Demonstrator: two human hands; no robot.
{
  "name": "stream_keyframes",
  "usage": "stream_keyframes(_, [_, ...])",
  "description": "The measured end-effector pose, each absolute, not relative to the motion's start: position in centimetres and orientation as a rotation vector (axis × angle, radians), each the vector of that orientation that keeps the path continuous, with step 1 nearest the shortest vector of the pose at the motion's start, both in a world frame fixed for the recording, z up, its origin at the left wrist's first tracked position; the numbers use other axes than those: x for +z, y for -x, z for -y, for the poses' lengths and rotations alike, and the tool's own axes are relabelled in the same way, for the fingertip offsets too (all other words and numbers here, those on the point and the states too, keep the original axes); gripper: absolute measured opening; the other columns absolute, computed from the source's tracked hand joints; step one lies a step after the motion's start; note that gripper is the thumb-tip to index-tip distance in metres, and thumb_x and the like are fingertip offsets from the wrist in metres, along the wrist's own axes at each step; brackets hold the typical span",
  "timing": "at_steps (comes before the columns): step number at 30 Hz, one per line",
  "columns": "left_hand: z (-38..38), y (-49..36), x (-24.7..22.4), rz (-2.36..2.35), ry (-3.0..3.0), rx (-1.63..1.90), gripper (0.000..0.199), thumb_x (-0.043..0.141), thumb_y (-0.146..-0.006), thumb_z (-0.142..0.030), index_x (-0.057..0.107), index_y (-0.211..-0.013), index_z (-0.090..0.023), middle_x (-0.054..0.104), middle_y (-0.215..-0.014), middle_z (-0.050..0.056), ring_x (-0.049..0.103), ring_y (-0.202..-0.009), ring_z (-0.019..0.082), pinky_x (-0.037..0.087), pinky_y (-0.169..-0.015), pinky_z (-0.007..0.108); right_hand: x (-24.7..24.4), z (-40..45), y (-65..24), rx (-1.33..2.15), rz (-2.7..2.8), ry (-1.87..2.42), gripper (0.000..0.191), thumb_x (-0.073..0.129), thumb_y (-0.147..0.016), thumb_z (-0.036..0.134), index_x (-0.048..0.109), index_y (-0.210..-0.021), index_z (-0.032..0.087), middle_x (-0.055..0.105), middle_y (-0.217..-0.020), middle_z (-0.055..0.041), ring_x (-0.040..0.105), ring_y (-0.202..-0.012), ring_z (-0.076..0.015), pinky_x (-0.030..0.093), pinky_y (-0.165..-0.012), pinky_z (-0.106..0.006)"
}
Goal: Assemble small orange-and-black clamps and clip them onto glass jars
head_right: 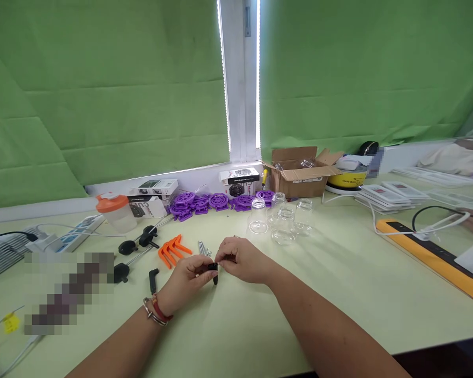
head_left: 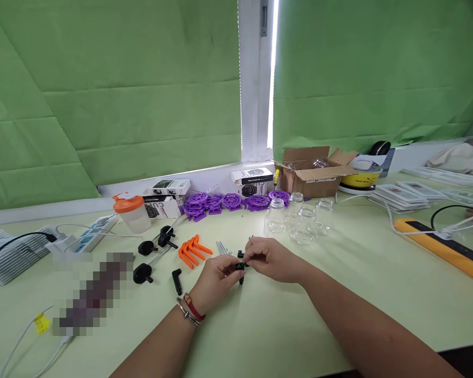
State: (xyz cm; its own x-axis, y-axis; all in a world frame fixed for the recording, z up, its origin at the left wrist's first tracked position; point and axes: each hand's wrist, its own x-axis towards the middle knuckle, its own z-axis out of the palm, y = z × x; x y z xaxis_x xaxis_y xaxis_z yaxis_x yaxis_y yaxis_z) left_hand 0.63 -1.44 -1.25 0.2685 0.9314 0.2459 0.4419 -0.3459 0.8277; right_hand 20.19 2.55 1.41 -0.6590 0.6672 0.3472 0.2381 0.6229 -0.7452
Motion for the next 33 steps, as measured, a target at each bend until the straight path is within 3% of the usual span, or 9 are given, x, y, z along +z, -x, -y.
stream_keyframes(5, [1.6,-0.8,-0.9,-1.222,-1.959,0.969,0.016,0.061,-0.076,-0.025,0.068,-0.088,-0.016,0.061,-0.068,0.001,0.051,-0.060,0.011,0.041,-0.057,0.022,1.9,-2.1,-19.9,0.792,2.281,0.673,0.028,0.052,-0.076,0.007,0.068,-0.092,0.022,0.058,-0.088,-0.0028,0.055,-0.077,-0.0130,0.044,-0.068,-0.025])
stream_keyframes(10, [1.6,-0.9,-0.8,-1.172,-1.988,0.947,0.012,0.059,-0.078,-0.026,0.065,-0.079,-0.016,0.057,-0.066,0.000,0.047,-0.060,0.010,0.038,-0.055,0.021,1.2,-1.6,-19.1,1.022,2.083,0.719,0.034,0.056,-0.076,0.009,0.054,-0.107,0.022,0.062,-0.087,-0.0007,0.056,-0.072,-0.0119,0.047,-0.065,-0.025])
stream_keyframes(16, [1.4,-0.6,-1.2,-1.201,-1.967,0.964,0.014,0.061,-0.078,-0.027,0.067,-0.083,-0.016,0.055,-0.065,-0.001,0.045,-0.059,0.009,0.036,-0.054,0.021,1.0,-2.0,-19.0,0.837,2.149,0.817,0.008,0.064,-0.073,0.012,0.063,-0.074,0.019,0.063,-0.069,0.0017,0.056,-0.065,-0.0118,0.043,-0.062,-0.024])
stream_keyframes(18, [1.5,-0.6,-1.1,-1.203,-1.962,0.962,0.014,0.061,-0.078,-0.027,0.068,-0.084,-0.015,0.055,-0.065,0.000,0.045,-0.060,0.010,0.036,-0.055,0.021,1.0,-2.3,-19.2,0.781,2.229,0.773,0.008,0.063,-0.075,0.012,0.064,-0.071,0.019,0.065,-0.070,0.0009,0.058,-0.068,-0.0124,0.044,-0.066,-0.025])
stream_keyframes(27, [1.8,-1.1,-0.6,-1.173,-1.851,0.982,0.017,0.058,-0.078,-0.025,0.057,-0.092,-0.016,0.057,-0.070,0.000,0.048,-0.062,0.010,0.039,-0.057,0.022,0.7,-2.4,-19.3,0.749,2.343,0.673,0.016,0.054,-0.083,0.014,0.068,-0.084,0.020,0.068,-0.086,-0.0028,0.061,-0.079,-0.0146,0.046,-0.074,-0.028])
stream_keyframes(33, [2.0,2.4,1.9,-1.251,-1.818,0.766,0.011,0.058,-0.074,-0.025,0.056,-0.080,-0.017,0.056,-0.068,-0.001,0.051,-0.059,0.010,0.041,-0.056,0.023,1.0,-3.2,-20.1,0.761,2.194,0.858,0.017,0.052,-0.082,0.017,0.068,-0.086,0.020,0.069,-0.085,-0.0027,0.060,-0.077,-0.0153,0.046,-0.070,-0.028])
